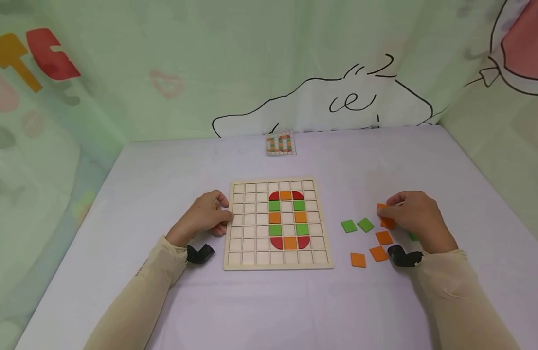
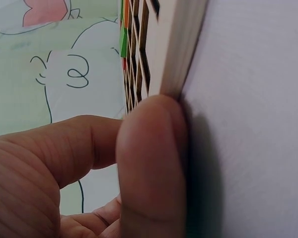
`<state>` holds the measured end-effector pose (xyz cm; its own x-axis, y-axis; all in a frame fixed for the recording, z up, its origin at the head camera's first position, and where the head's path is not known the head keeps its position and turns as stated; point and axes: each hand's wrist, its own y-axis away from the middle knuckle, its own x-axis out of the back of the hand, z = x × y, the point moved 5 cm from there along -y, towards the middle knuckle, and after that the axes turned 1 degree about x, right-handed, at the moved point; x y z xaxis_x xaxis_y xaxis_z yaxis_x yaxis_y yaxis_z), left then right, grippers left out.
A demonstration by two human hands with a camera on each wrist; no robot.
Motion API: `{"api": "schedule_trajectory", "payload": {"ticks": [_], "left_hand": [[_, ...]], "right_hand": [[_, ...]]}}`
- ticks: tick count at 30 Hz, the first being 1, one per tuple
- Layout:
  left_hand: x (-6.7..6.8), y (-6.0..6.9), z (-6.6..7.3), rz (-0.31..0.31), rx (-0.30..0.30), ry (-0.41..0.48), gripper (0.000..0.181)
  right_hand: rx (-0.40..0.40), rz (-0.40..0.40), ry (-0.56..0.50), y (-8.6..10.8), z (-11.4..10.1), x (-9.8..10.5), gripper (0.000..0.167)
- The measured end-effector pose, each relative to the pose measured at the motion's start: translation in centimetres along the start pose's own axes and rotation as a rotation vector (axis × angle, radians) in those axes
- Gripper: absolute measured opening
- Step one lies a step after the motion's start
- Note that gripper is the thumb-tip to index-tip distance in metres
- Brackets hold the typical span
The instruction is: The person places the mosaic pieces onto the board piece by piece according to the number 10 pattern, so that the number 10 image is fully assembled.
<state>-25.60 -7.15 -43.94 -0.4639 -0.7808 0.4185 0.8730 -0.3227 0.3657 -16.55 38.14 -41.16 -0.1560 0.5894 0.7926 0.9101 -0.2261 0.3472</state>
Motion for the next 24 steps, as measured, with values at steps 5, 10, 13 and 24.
{"api": "schedule_trajectory", "payload": {"ticks": [5, 10, 13, 24], "left_hand": [[-0.01, -0.02, 0.05, -0.002, -0.001, -0.004, 0.024], [-0.06, -0.12, 0.04, -0.011, -0.019, -0.013, 0.024], [-0.09, -0.11, 0.06, -0.015, -0.023, -0.013, 0.024], [-0.08, -0.04, 0.15, -0.018, -0.011, -0.009, 0.025]], "right_hand": [[0.01, -0.003, 0.037, -0.36, -0.09, 0.1, 0.045], [0.014, -0.026, 0.041, -0.39, -0.28, 0.28, 0.046], [0.012, -0.036, 0.042, -0.29, -0.43, 0.41, 0.046], [0.024, 0.035, -0.001, 0.17, -0.83, 0.36, 0.047]]}}
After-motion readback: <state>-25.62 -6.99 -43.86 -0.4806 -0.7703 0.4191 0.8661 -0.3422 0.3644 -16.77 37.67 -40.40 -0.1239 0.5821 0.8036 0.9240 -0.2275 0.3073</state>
